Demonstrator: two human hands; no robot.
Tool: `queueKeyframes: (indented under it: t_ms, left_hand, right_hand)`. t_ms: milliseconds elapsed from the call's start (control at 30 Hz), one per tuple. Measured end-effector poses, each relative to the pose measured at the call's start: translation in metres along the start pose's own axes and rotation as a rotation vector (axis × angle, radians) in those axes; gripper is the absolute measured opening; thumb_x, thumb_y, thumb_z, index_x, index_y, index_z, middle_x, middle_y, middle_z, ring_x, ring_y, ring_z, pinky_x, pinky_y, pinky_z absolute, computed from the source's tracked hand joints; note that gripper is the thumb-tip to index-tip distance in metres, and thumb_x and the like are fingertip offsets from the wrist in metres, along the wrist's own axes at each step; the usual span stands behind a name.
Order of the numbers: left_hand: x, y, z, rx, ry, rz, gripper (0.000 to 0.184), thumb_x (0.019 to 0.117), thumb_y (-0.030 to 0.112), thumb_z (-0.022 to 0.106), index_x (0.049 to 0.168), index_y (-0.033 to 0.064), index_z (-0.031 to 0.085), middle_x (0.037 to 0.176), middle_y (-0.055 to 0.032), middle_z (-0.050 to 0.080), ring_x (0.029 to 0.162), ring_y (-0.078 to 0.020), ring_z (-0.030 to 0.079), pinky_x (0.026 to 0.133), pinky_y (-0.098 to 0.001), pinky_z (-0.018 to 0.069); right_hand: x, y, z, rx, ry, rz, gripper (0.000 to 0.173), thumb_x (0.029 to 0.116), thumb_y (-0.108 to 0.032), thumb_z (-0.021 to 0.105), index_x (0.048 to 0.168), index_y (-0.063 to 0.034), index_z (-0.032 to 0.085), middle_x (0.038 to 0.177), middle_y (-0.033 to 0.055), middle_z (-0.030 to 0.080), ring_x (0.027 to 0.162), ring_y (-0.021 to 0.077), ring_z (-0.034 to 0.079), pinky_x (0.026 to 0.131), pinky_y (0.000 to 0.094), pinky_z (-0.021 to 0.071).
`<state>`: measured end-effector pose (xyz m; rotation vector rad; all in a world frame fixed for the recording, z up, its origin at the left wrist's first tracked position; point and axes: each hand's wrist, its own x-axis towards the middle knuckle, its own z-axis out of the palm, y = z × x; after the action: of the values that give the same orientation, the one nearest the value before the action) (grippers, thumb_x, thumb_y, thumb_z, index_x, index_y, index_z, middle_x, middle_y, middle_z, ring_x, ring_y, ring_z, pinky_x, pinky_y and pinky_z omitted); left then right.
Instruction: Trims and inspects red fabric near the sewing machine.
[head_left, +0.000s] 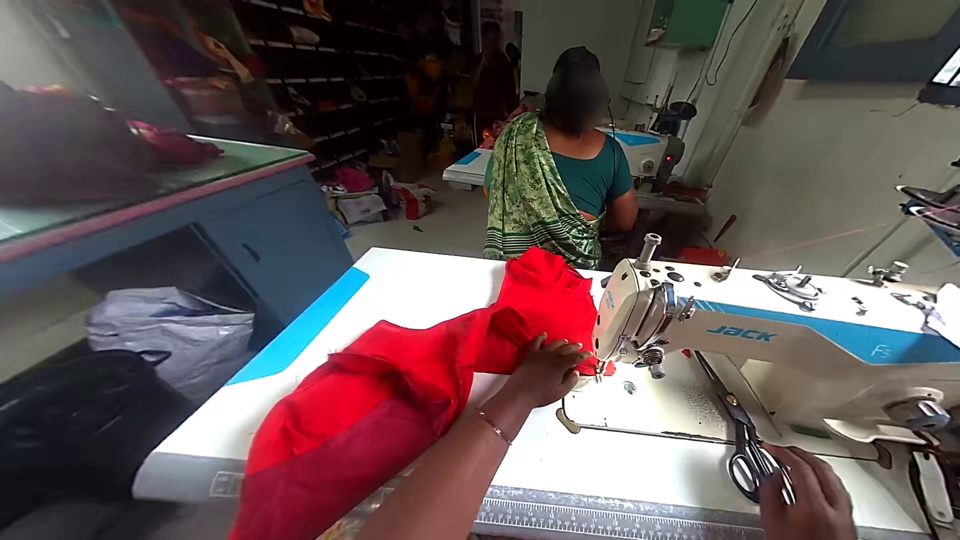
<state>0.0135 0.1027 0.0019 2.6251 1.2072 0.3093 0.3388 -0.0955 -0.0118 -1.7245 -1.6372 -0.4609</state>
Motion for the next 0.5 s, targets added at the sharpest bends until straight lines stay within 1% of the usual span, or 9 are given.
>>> queueKeyframes:
  t_ms: [33,67,133,200,300,333,400,467,500]
  left_hand:
    - [0.0,0.003,-0.003,0.038,-0.036,-0.035,0.046,0.1072,0.031,0.041,0.152,0.0296,0.051,0.16,0.0041,0.045,0.15,-0.023,0.036,0.119,-0.0604,0.02]
    - [0.001,0.006,-0.006,0.069,-0.056,-0.059,0.046,0.1068,0.033,0.041,0.153,0.0335,0.05,0.16,0.0032,0.044,0.148,-0.0275,0.037,0.113,-0.0627,0.0266]
    - [0.002,0.011,-0.01,0.113,-0.096,-0.106,0.047,0.1061,0.038,0.041,0.152,0.0401,0.048,0.161,0.0,0.041,0.146,-0.0335,0.037,0.108,-0.0649,0.0308]
    - [0.001,0.015,-0.013,0.139,-0.124,-0.148,0.047,0.1056,0.043,0.043,0.153,0.0427,0.047,0.161,-0.0049,0.04,0.142,-0.0358,0.038,0.107,-0.0621,0.0338]
    - [-0.001,0.019,-0.013,0.135,-0.124,-0.201,0.051,0.1028,0.049,0.049,0.153,0.0401,0.048,0.156,-0.0127,0.043,0.138,-0.0386,0.042,0.103,-0.0591,0.0423]
    - [-0.001,0.022,-0.013,0.13,-0.131,-0.226,0.053,0.1014,0.052,0.051,0.153,0.039,0.047,0.155,-0.0146,0.043,0.138,-0.0395,0.042,0.101,-0.0584,0.0447]
    - [-0.002,0.026,-0.014,0.13,-0.144,-0.269,0.061,0.0983,0.057,0.054,0.155,0.0345,0.046,0.155,-0.0196,0.041,0.135,-0.0416,0.047,0.098,-0.0567,0.0492]
    - [-0.005,0.031,-0.018,0.11,-0.176,-0.322,0.07,0.0962,0.062,0.056,0.157,0.0302,0.043,0.157,-0.0229,0.037,0.132,-0.0423,0.05,0.101,-0.0548,0.049]
    - [-0.007,0.033,-0.019,0.089,-0.18,-0.347,0.072,0.0958,0.063,0.057,0.157,0.0281,0.043,0.157,-0.024,0.036,0.131,-0.0425,0.051,0.102,-0.0548,0.0488]
  right_hand:
    - [-0.002,-0.015,0.003,-0.008,-0.041,0.025,0.032,0.0908,0.003,0.052,0.118,0.0112,0.067,0.118,0.0357,0.064,0.111,0.0552,0.062,0.096,0.0645,0.0485]
    - [-0.004,-0.027,0.005,-0.022,-0.083,0.086,0.036,0.0906,0.005,0.053,0.124,0.0126,0.063,0.123,0.0388,0.06,0.115,0.0581,0.059,0.099,0.066,0.0462]
    - [-0.006,-0.043,0.006,-0.059,-0.17,0.244,0.045,0.0942,0.01,0.052,0.138,0.0159,0.05,0.134,0.044,0.05,0.123,0.0631,0.051,0.103,0.0684,0.0418]
    - [-0.009,-0.046,0.008,-0.117,-0.199,0.319,0.045,0.0974,0.008,0.052,0.141,0.0165,0.048,0.136,0.0434,0.05,0.123,0.0622,0.052,0.103,0.0672,0.0432]
    - [-0.002,-0.041,-0.001,-0.118,-0.328,0.431,0.049,0.1014,-0.004,0.057,0.144,0.0162,0.044,0.136,0.0423,0.051,0.127,0.0592,0.051,0.107,0.0651,0.0405]
    - [0.004,-0.037,-0.006,-0.097,-0.408,0.468,0.048,0.1021,-0.006,0.057,0.144,0.0148,0.045,0.136,0.0406,0.052,0.129,0.0571,0.051,0.109,0.0636,0.0393]
    - [0.018,-0.025,-0.015,-0.053,-0.533,0.508,0.046,0.0994,-0.008,0.062,0.14,0.0112,0.052,0.134,0.0372,0.055,0.127,0.0537,0.053,0.108,0.0641,0.0408]
    - [0.029,-0.014,-0.022,-0.005,-0.655,0.592,0.046,0.0936,-0.018,0.071,0.133,0.0047,0.062,0.121,0.0292,0.065,0.114,0.0463,0.062,0.098,0.0644,0.0464]
    - [0.031,-0.013,-0.024,0.063,-0.7,0.66,0.039,0.0938,-0.021,0.071,0.125,0.0024,0.067,0.111,0.0246,0.069,0.103,0.0403,0.066,0.09,0.0616,0.0498]
